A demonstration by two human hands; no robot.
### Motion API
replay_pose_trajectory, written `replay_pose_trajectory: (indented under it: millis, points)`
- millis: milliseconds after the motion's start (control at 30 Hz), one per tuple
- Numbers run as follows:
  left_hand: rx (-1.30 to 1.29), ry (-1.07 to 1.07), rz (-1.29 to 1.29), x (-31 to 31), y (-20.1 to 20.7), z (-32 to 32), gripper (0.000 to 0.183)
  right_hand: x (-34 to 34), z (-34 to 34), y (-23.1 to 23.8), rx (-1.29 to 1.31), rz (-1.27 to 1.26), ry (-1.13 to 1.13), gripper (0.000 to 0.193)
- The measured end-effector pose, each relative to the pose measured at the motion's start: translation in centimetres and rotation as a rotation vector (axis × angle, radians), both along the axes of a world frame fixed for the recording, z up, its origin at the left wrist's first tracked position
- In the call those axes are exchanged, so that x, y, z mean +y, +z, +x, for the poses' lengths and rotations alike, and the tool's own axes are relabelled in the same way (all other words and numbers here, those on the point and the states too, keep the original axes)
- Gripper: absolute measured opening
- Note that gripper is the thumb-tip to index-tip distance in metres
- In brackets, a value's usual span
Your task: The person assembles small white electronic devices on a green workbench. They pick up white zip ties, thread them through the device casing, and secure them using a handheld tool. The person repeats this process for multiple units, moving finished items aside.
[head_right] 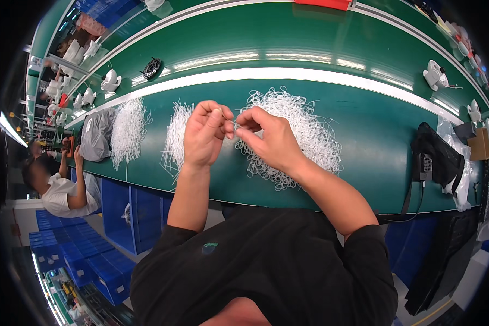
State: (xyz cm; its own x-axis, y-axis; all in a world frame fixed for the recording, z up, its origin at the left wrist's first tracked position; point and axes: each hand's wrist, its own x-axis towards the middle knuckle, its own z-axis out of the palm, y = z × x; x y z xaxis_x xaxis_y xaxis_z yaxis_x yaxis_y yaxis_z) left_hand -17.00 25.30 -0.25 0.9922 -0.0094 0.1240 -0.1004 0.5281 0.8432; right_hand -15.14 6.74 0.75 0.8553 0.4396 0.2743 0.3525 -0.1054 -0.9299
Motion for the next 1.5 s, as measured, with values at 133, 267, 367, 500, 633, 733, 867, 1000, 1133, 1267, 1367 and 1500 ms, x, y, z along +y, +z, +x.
replay_pose_trajectory:
  millis: [133, 267, 367, 500, 633, 733, 867, 1000, 1133, 1267, 1367, 1500]
  points:
    - [0.071, 0.004, 0.032, -0.8, -1.5, -0.5, 0.010, -0.7, 0.3, -0.6, -0.145, -0.025, -0.139, 0.027]
    - [0.115, -0.002, 0.036, -1.9, -2.7, -1.1, 0.014, 0.1, 0.2, 0.2, -0.090, 0.173, -0.266, 0.017]
    - [0.110, -0.001, 0.005, -2.5, -3.4, -1.0, 0.014, 0.5, 0.1, -0.4, -0.091, 0.132, -0.233, 0.012]
    - [0.125, 0.022, -0.061, -2.1, -3.1, -0.9, 0.014, 0.5, 0.2, -0.8, -0.196, -0.013, -0.200, 0.010]
    - [0.127, 0.038, -0.015, -1.6, -2.9, -1.0, 0.014, 0.5, 0.2, -0.2, -0.186, -0.033, -0.177, 0.009]
    - [0.129, 0.036, -0.010, -1.3, -3.1, -0.8, 0.014, 0.8, 0.4, -0.3, -0.184, -0.060, -0.169, 0.010]
    - [0.117, 0.027, -0.008, -1.6, -3.4, -0.9, 0.014, 0.6, 0.5, -0.6, -0.184, -0.060, -0.168, 0.010]
    - [0.131, 0.033, -0.029, -1.5, -3.6, -0.8, 0.015, 0.8, 0.6, -0.8, -0.182, -0.049, -0.169, 0.010]
    - [0.139, 0.034, -0.037, -1.5, -3.6, -0.9, 0.015, 0.7, 0.5, -0.7, -0.175, -0.066, -0.157, 0.010]
    - [0.133, 0.028, -0.020, -1.3, -3.8, -1.0, 0.014, 0.9, 0.6, -0.9, -0.172, -0.085, -0.158, 0.010]
    - [0.118, 0.022, 0.040, -1.2, -3.9, -1.2, 0.014, 1.1, 0.5, -0.7, -0.115, -0.035, -0.157, 0.010]
    - [0.116, 0.010, 0.011, -1.1, -4.3, -1.2, 0.013, 1.6, 0.4, -0.8, -0.089, 0.000, -0.173, 0.011]
